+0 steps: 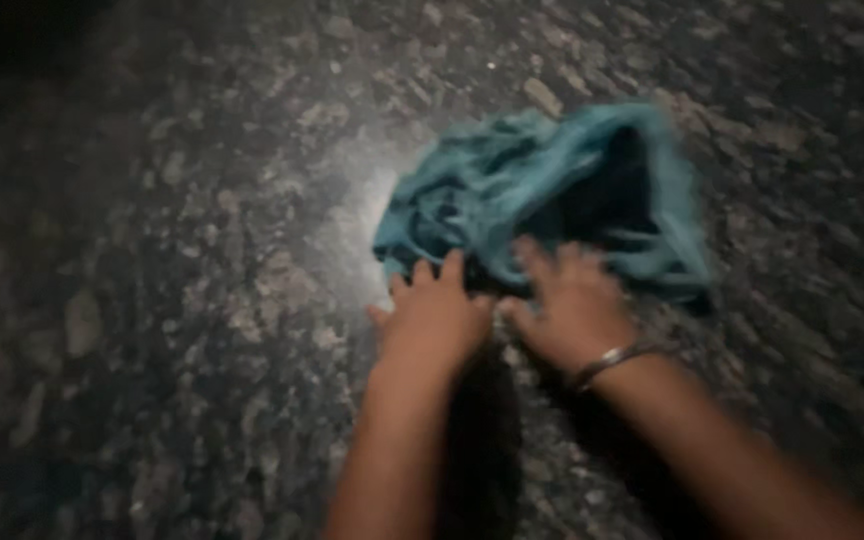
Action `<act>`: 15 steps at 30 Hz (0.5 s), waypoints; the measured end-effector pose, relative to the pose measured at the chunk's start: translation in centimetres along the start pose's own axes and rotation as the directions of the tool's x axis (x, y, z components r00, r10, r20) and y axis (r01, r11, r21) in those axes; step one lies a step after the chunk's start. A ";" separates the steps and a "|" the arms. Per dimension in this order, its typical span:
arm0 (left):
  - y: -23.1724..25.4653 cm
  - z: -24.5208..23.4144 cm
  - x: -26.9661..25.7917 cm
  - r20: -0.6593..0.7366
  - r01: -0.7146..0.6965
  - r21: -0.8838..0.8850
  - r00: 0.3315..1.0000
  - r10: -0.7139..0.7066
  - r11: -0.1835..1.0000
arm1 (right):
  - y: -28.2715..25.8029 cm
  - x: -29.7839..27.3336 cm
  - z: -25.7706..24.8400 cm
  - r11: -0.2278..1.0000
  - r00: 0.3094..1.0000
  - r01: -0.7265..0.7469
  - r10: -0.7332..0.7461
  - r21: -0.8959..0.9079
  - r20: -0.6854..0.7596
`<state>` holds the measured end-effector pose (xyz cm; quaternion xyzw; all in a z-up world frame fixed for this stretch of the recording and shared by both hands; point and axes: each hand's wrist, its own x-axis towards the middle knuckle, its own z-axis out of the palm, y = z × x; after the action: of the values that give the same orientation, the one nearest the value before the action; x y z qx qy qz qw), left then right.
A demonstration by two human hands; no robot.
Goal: The person wipes a dark speckled floor using a teal cloth. They repeatedly rub the cloth against the surface, occasionally lifting and repositioning it to cover different areas.
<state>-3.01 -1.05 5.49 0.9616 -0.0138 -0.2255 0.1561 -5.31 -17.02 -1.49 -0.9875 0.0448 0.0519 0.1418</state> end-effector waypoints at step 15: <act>3.2 6.1 -2.5 -0.086 -0.234 0.083 0.967 0.241 0.969 | 12.0 -0.1 -4.4 0.946 0.942 -0.175 0.241 -0.273 0.232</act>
<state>-7.80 -5.66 2.33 0.9677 -0.1298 -0.1581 0.1475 -6.27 -29.76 -0.56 -0.9714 0.1235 0.2022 0.0151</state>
